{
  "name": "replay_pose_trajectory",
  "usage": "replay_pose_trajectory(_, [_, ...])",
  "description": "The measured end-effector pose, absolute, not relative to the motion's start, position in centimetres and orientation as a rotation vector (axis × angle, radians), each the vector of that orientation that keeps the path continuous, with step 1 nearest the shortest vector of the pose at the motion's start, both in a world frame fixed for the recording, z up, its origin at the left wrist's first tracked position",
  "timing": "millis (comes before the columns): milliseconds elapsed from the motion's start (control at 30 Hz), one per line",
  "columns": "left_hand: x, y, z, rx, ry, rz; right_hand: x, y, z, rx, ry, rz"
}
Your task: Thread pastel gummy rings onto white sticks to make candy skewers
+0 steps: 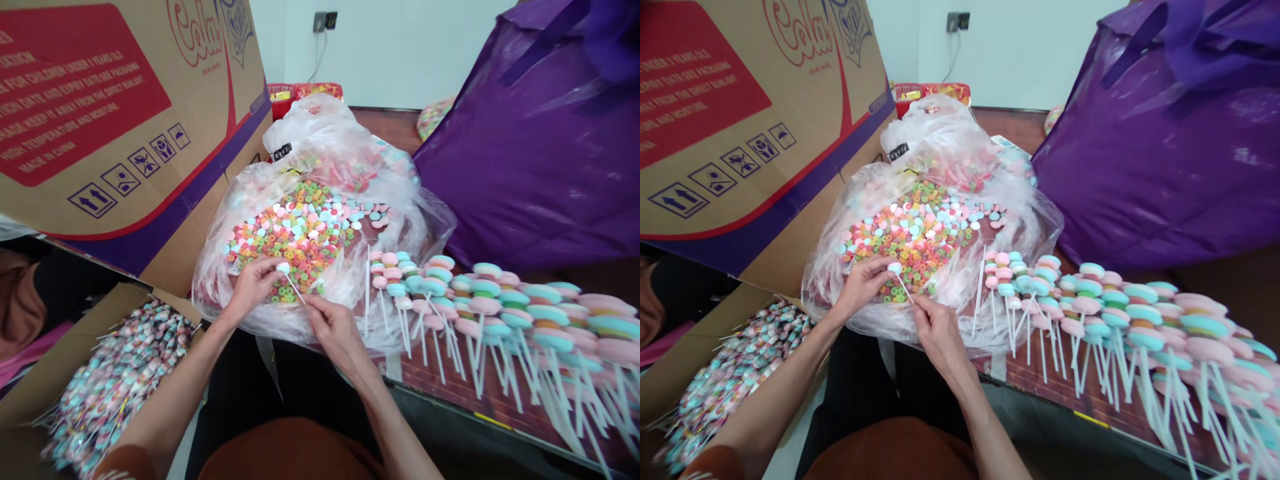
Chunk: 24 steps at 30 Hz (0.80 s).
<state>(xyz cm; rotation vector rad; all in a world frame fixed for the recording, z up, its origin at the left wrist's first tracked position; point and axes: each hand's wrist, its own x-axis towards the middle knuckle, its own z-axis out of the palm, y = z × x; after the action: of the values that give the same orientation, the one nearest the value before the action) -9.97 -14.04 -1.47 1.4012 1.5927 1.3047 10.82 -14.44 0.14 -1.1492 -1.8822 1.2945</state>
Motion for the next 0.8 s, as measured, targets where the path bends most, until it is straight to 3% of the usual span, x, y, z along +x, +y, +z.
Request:
replay_pose_trajectory(300, [-8.5,-15.5,-2.1,1.393,1.753,1.404,8.3,-16.1,-0.2,-1.158,-1.644,1.213])
replay_pose_trajectory(533, [-5.4,-17.0,0.0,1.799,1.79,1.251,8.0,-15.8,-1.0,-1.136,-1.572,1.151])
replay_pose_trajectory(800, [-6.9,-11.3,1.0,1.769,1.945,1.105,11.5,-14.3,-2.7,-1.253,-1.561,1.043])
